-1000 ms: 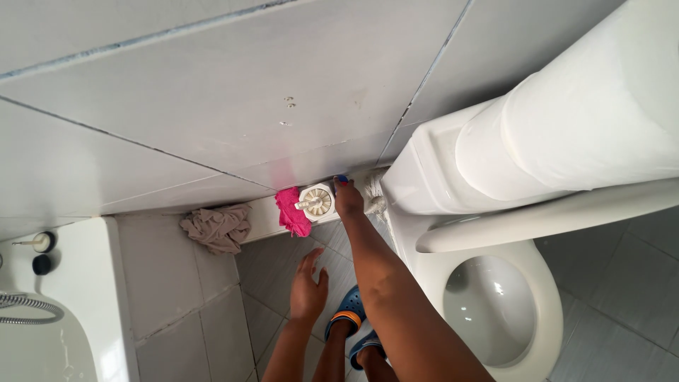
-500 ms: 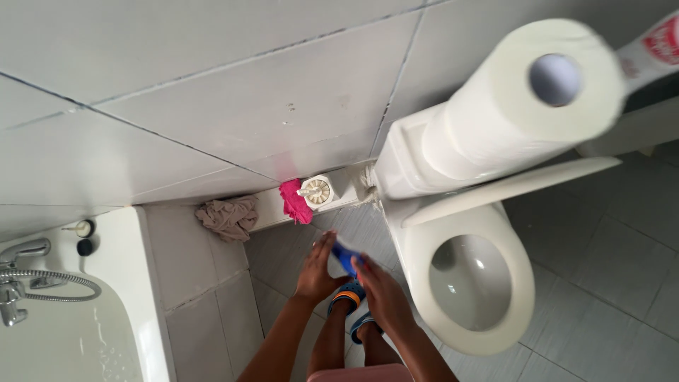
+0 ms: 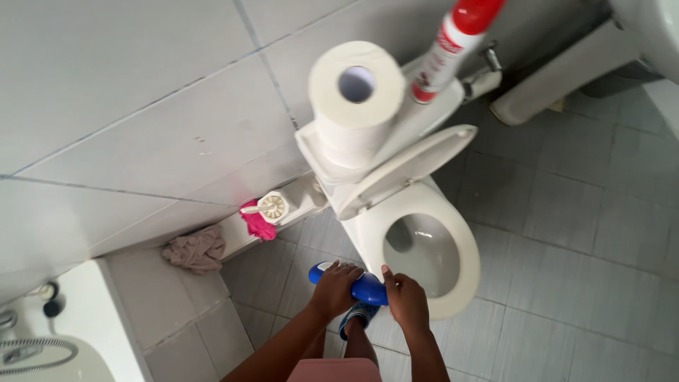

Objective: Cleaning and scrubbing the inside of a toilet bowl using detergent and a toilet brush.

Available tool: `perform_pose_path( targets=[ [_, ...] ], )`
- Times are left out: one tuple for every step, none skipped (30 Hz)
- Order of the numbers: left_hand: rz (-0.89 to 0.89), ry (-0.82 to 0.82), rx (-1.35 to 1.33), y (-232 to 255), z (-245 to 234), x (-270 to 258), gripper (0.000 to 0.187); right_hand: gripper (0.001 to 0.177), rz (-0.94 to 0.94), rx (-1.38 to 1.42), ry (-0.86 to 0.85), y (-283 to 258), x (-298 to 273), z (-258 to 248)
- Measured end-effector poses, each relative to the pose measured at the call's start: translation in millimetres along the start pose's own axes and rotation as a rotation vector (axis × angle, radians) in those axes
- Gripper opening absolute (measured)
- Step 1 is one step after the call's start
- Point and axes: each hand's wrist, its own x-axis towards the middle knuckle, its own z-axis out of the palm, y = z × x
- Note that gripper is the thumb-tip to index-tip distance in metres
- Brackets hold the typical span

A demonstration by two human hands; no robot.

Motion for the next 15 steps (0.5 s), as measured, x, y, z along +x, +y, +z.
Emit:
perform_pose_path(
  targets=[
    [0.013, -0.012, -0.001, 13, -8, 8, 0.055, 0.055, 0.009, 0.011, 0.01, 8, 5, -2],
    [-0.053, -0.109, -0.034, 25, -15, 15, 0.055, 0.053, -0.066, 0.028, 0.092, 16, 10, -3],
    [-0.12, -0.206, -0.065, 37, -23, 23, 0.056, 0.051, -0.14, 0.043, 0.175, 23, 15, -3],
    [-0.108, -0.217, -0.064, 41, -24, 28, 0.056, 0.051, -0.131, 0.052, 0.185, 24, 13, -5],
    [-0.178, -0.324, -0.127, 45, -25, 32, 0.058, 0.046, -0.266, 0.048, 0.284, 25, 11, -6],
    [-0.249, -0.429, -0.191, 50, -25, 38, 0.062, 0.041, -0.402, 0.04, 0.383, 26, 10, -9],
    [-0.239, -0.44, -0.19, 49, -23, 43, 0.062, 0.041, -0.393, 0.043, 0.393, 28, 10, -18],
    [-0.217, -0.449, -0.249, 47, -21, 47, 0.064, 0.037, -0.588, 0.023, 0.422, 31, 9, -27],
    [-0.196, -0.459, -0.307, 45, -19, 50, 0.066, 0.035, -0.783, 0.0, 0.45, 33, 9, -35],
    [-0.19, -0.469, -0.306, 46, -16, 56, 0.066, 0.035, -0.774, 0.002, 0.458, 35, 8, -41],
    [-0.191, -0.462, -0.293, 47, -13, 60, 0.067, 0.032, -0.89, 0.031, 0.453, 37, 8, -46],
    [-0.194, -0.454, -0.278, 48, -11, 64, 0.067, 0.031, -1.006, 0.061, 0.443, 38, 7, -51],
    [-0.19, -0.463, -0.275, 51, -8, 68, 0.067, 0.031, -0.997, 0.064, 0.449, 43, 8, -53],
    [-0.192, -0.456, -0.224, 53, -5, 70, 0.066, 0.03, -0.783, 0.136, 0.369, 48, 9, -54],
    [-0.193, -0.449, -0.173, 55, -2, 73, 0.065, 0.029, -0.569, 0.206, 0.286, 52, 11, -54]
  ],
)
